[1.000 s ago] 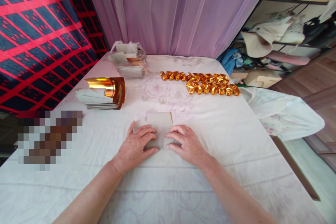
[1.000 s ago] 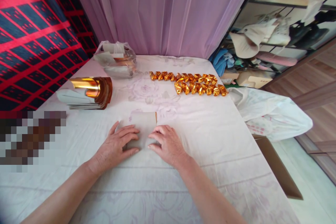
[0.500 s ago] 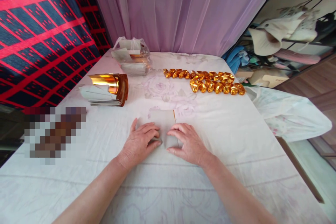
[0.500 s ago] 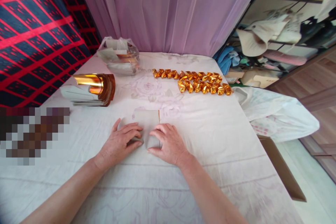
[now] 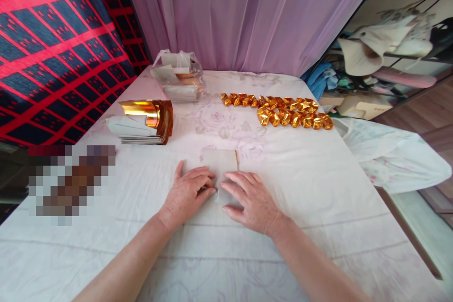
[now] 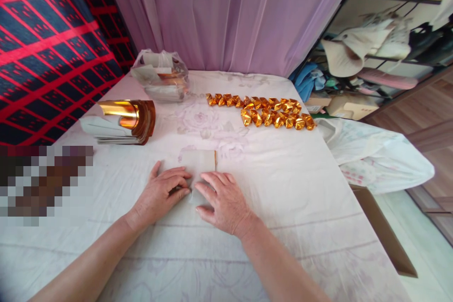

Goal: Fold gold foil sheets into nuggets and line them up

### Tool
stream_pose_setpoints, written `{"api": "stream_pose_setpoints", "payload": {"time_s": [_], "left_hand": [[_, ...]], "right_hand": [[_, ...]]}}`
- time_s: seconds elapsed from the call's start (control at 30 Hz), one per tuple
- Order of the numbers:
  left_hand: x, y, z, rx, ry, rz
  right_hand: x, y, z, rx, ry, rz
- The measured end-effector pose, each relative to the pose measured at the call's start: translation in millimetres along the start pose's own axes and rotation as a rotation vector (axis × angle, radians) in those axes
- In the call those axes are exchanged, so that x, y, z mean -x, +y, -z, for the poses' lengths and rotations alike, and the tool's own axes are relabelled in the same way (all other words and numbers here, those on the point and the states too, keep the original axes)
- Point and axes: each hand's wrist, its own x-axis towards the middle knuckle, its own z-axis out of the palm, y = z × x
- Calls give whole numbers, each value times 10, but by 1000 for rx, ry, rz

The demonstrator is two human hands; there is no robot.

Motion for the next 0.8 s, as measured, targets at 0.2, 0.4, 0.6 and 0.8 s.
{"api": "stream_pose_setpoints", "payload": {"time_s": [0.2, 0.4, 0.6, 0.8], "left_hand": [[-15, -13, 20, 21, 1, 11], [-28, -7, 33, 23, -16, 19], [-24, -27, 21, 17, 5, -15], [-6, -29, 22, -27, 12, -29]], "right_hand": [[-28, -70, -13, 35, 14, 25], [-57, -89, -1, 51, 22, 48], [-62, -88, 7, 63, 8, 60], [-44, -79, -29, 98, 10, 73]]}}
